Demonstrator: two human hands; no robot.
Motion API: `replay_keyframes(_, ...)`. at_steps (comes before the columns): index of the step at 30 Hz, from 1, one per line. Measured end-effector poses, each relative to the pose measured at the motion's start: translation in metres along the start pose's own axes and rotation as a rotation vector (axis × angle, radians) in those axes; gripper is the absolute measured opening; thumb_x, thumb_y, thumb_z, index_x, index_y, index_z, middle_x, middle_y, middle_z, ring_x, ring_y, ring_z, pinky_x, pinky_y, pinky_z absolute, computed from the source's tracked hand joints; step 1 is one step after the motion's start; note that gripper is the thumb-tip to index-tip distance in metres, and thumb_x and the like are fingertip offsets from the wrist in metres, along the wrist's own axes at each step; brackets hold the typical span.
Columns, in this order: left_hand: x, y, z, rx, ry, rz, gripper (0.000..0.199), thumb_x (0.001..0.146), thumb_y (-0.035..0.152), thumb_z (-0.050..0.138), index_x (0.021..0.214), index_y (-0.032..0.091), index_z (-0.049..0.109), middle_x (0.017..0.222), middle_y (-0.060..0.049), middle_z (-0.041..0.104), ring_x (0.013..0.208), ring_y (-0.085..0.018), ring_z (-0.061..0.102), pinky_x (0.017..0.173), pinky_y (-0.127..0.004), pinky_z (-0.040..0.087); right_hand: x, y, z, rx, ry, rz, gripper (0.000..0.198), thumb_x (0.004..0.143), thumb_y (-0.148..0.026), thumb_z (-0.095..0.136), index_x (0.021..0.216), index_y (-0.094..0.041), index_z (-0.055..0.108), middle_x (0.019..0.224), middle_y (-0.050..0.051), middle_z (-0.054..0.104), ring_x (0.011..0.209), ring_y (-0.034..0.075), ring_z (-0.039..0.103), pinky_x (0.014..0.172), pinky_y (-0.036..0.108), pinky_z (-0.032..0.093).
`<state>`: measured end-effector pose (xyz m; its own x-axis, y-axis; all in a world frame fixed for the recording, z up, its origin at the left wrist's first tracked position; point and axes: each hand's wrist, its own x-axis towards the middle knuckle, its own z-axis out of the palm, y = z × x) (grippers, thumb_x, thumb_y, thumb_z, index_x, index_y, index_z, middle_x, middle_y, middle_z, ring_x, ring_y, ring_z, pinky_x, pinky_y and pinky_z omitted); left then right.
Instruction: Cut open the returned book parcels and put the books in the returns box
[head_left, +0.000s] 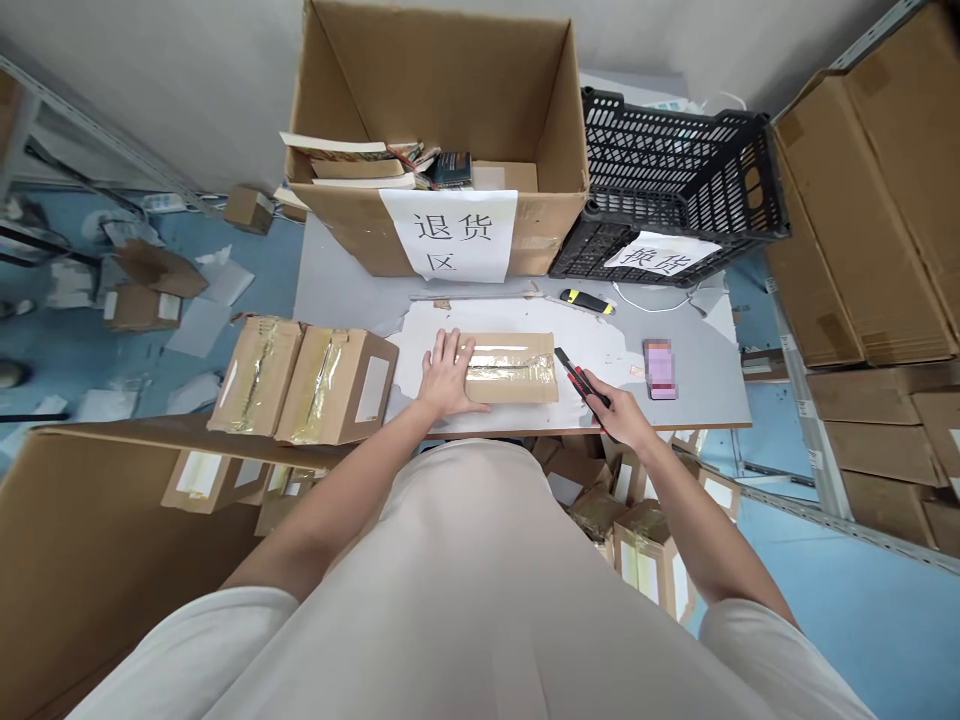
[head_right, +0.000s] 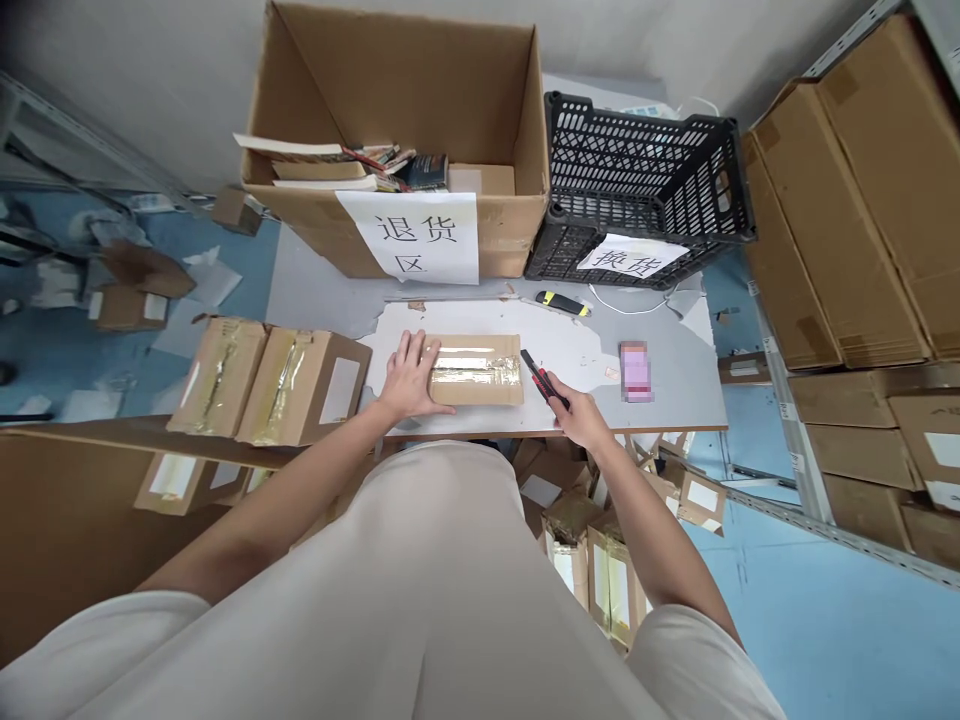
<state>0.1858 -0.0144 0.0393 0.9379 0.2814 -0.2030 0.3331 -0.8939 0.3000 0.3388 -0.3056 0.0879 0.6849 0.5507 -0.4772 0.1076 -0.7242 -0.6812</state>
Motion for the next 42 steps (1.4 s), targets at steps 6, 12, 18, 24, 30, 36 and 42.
replay_keyframes(6, -0.003, 0.0, 0.003, -0.054, 0.051, 0.003, 0.131, 0.044, 0.075, 0.074, 0.149, 0.015, 0.024, 0.156, -0.022, 0.013, 0.143, -0.045, 0.004, 0.106, -0.059, 0.028, -0.001, -0.01, -0.01, -0.072, -0.099, -0.031, 0.06, 0.089, -0.029, 0.045, 0.147, -0.018, 0.036, 0.061, -0.002, 0.061, 0.039, 0.009, 0.051, 0.045, 0.022, 0.048)
replay_keyframes(12, -0.004, -0.001, 0.006, -0.091, 0.079, 0.003, 0.131, 0.043, 0.07, 0.077, 0.148, 0.014, 0.025, 0.156, -0.023, 0.013, 0.144, -0.044, 0.002, 0.107, -0.057, 0.028, -0.005, -0.012, -0.014, -0.185, -0.179, -0.062, 0.058, 0.09, -0.028, 0.043, 0.147, -0.02, 0.037, 0.061, -0.002, 0.062, 0.042, 0.012, 0.056, 0.053, 0.026, 0.051)
replay_keyframes(18, -0.006, -0.002, 0.006, -0.117, 0.057, 0.013, 0.129, 0.043, 0.067, 0.079, 0.148, 0.016, 0.025, 0.156, -0.021, 0.011, 0.143, -0.045, 0.002, 0.108, -0.06, 0.025, -0.02, -0.014, -0.012, -0.282, -0.169, -0.079, 0.058, 0.089, -0.027, 0.042, 0.146, -0.018, 0.038, 0.055, -0.003, 0.057, 0.045, 0.015, 0.057, 0.058, 0.028, 0.049)
replay_keyframes(24, -0.007, 0.0, 0.004, -0.094, 0.015, -0.007, 0.127, 0.045, 0.069, 0.077, 0.149, 0.018, 0.025, 0.157, -0.02, 0.011, 0.143, -0.045, 0.002, 0.106, -0.065, 0.024, -0.037, -0.006, -0.01, -0.23, -0.183, -0.033, 0.059, 0.089, -0.028, 0.041, 0.147, -0.018, 0.037, 0.054, -0.003, 0.056, 0.045, 0.015, 0.056, 0.056, 0.028, 0.048)
replay_keyframes(30, -0.007, 0.001, 0.004, -0.088, 0.015, -0.009, 0.128, 0.045, 0.068, 0.077, 0.15, 0.018, 0.023, 0.157, -0.021, 0.011, 0.144, -0.044, 0.002, 0.105, -0.064, 0.026, -0.057, -0.005, 0.0, -0.358, -0.135, -0.083, 0.057, 0.089, -0.026, 0.038, 0.145, -0.016, 0.039, 0.065, 0.001, 0.064, 0.057, 0.019, 0.062, 0.061, 0.029, 0.047)
replay_keyframes(36, -0.008, 0.002, 0.002, -0.066, 0.008, -0.003, 0.126, 0.048, 0.067, 0.076, 0.15, 0.017, 0.023, 0.158, -0.02, 0.009, 0.144, -0.043, 0.0, 0.105, -0.065, 0.026, -0.076, -0.008, 0.012, -0.557, -0.056, -0.149, 0.055, 0.09, -0.023, 0.034, 0.144, -0.015, 0.04, 0.096, 0.01, 0.072, 0.083, 0.024, 0.067, 0.067, 0.029, 0.044)
replay_keyframes(42, -0.009, 0.004, 0.0, -0.041, -0.011, 0.0, 0.125, 0.049, 0.066, 0.076, 0.15, 0.02, 0.021, 0.158, -0.019, 0.008, 0.144, -0.043, 0.0, 0.104, -0.068, 0.024, -0.082, -0.009, 0.011, -0.648, -0.07, -0.138, 0.055, 0.091, -0.02, 0.034, 0.145, -0.017, 0.037, 0.093, 0.01, 0.072, 0.082, 0.025, 0.067, 0.065, 0.029, 0.043)
